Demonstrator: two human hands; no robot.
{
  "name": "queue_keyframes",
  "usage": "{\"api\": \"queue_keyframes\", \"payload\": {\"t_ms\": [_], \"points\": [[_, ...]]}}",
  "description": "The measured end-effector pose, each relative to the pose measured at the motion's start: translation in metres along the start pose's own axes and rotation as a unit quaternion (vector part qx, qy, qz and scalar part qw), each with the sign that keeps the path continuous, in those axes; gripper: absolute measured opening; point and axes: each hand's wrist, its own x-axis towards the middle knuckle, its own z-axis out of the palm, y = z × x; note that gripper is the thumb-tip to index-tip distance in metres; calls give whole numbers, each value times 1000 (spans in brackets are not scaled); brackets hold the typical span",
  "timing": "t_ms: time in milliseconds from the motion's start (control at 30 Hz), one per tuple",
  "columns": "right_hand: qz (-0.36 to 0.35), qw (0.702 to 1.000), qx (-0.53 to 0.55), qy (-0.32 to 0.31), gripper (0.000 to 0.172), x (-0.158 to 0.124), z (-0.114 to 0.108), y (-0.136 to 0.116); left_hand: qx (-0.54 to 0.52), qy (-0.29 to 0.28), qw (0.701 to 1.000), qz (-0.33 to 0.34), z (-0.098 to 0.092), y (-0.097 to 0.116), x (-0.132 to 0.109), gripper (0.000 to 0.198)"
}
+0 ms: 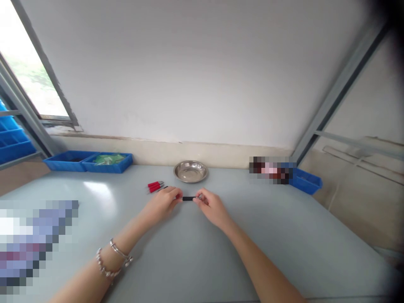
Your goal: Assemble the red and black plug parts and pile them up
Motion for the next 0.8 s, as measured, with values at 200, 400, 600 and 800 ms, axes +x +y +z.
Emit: {"api": "queue_keyframes", "payload": {"t_ms": [200, 400, 600, 800], "points": [[-7, 998, -69, -4, 23, 0, 0, -1, 1, -2, 1000, 3, 1, 0, 0, 14], [27, 995, -92, -9, 39, -1, -1, -3, 1, -8, 1000, 9, 4, -3, 0, 14], [6, 997, -69, 15, 19, 0, -2, 1, 7, -1, 1000, -4, 0, -2, 0, 15], [-40, 991, -128, 14, 28, 0, -4, -3, 6, -3, 1000, -6, 1, -2, 0, 14]]}}
